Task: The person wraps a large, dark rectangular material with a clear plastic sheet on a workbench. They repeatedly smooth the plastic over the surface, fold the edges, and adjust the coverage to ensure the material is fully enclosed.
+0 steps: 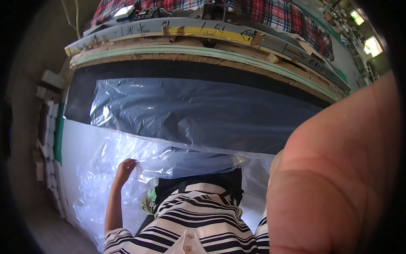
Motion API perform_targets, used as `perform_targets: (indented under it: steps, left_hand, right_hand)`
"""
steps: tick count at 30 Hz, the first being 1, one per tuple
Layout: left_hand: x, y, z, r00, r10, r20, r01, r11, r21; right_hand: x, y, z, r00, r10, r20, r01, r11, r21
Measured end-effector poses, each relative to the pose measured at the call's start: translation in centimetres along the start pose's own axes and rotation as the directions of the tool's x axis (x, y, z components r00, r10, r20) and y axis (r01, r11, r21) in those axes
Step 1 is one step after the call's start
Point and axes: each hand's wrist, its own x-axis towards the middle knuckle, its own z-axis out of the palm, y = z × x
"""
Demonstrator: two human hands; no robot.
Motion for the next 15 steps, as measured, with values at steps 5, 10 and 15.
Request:
perform_targets:
  steps: [5, 10, 15]
  left_hand:
    - [1.0, 1.0, 0.0, 0.973, 0.151, -0.174, -0.148, 0.989, 0.031]
    - [1.6, 3.9, -1.0, 0.951, 0.17, -0.257, -0.175, 0.985, 0.004]
    - [0.4, 6.1, -3.2, 0.978, -0.075, -0.193, 0.046, 0.988, -0.148]
  right_hand:
    - [0.0, -0.7, -0.1, 0.999, -0.046, 0.018, 0.047, 0.998, -0.036]
    - [0.2, -2.3, 1.4, 0.989, -0.126, 0.076, 0.127, 0.992, -0.01]
    - [-3.6, -1.6, 8.3, 0.96, -0.072, 0.271, 0.029, 0.987, 0.157]
